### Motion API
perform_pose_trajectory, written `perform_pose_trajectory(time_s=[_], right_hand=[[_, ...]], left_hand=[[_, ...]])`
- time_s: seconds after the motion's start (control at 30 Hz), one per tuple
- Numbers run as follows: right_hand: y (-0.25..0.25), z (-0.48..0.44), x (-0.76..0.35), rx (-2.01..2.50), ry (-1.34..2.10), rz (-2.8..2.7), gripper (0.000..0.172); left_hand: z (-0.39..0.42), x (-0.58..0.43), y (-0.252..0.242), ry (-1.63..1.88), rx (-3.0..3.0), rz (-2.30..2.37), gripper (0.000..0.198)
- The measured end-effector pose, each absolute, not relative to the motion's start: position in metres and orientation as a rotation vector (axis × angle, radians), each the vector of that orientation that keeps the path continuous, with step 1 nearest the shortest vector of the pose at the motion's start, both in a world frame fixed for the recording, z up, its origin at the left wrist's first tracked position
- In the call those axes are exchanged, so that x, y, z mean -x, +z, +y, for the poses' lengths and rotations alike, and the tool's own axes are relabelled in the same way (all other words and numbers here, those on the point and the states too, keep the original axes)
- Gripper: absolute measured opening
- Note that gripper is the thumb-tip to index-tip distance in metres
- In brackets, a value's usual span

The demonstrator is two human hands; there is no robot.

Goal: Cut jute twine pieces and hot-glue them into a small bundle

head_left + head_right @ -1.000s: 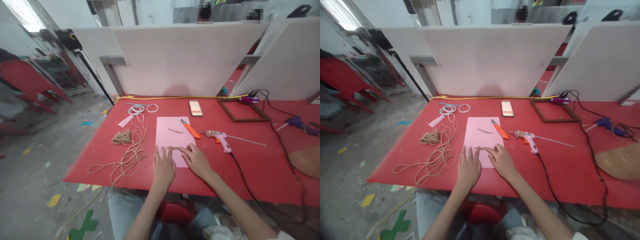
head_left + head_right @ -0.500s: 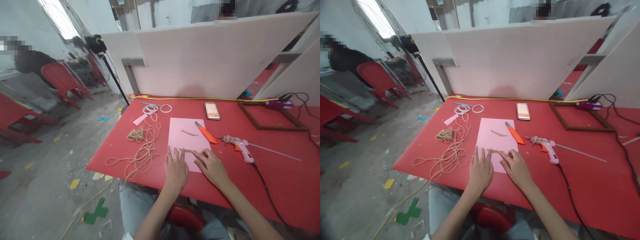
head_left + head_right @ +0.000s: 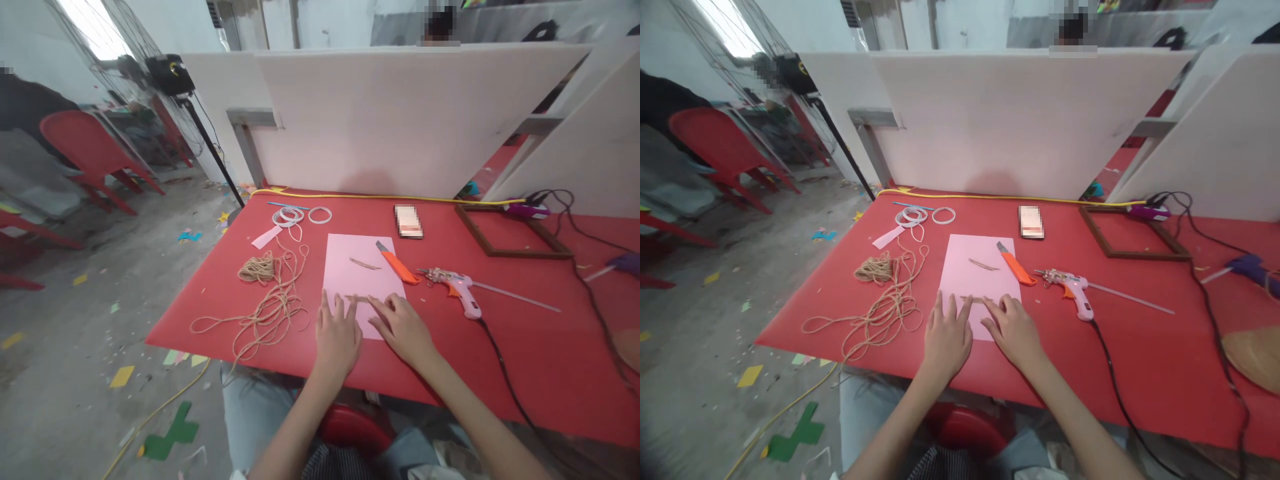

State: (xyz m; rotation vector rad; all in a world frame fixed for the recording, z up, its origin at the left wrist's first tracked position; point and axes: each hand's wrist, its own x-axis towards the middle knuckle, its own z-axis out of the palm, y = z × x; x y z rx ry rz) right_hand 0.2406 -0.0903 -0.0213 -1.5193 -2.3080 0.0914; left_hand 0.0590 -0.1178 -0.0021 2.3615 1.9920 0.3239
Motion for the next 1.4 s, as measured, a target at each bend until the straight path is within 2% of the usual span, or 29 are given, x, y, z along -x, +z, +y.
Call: perform_pose_trajectory(time_s=[0.47, 0.77, 1.0, 1.17, 1.4], right_hand=[[-0.0196, -0.0959, -0.2441, 1.470, 0.115, -2.261, 0.040], [-0.0182, -0.0978, -0.2407, 1.530, 0.068, -2.273, 0.039], [-0.0156, -0.0966, -0.2399, 1.501, 0.147, -2.342, 0.045], [-0.0118, -0.0951, -0.2360, 1.538, 0.134, -2.380, 0.046], [-0.0138, -0.0953, -0.2373, 1.523, 0.124, -2.364, 0.044]], left_hand=[[-0.1159, -0.0573, -0.0019, 0.334, -2.361, 1.999, 0.063], [-0.1182, -0.0572, 0.0021, 0.289, -2.385, 1.971, 0.058], [-0.1177, -0.0561, 0.0024, 0.302, -2.403, 1.947, 0.061], [-0.1186, -0.0551, 0.0015, 0.305, -2.415, 1.918, 0.057], [-0.1180, -0.0548, -0.0015, 0.304, -2.416, 1.936, 0.061]])
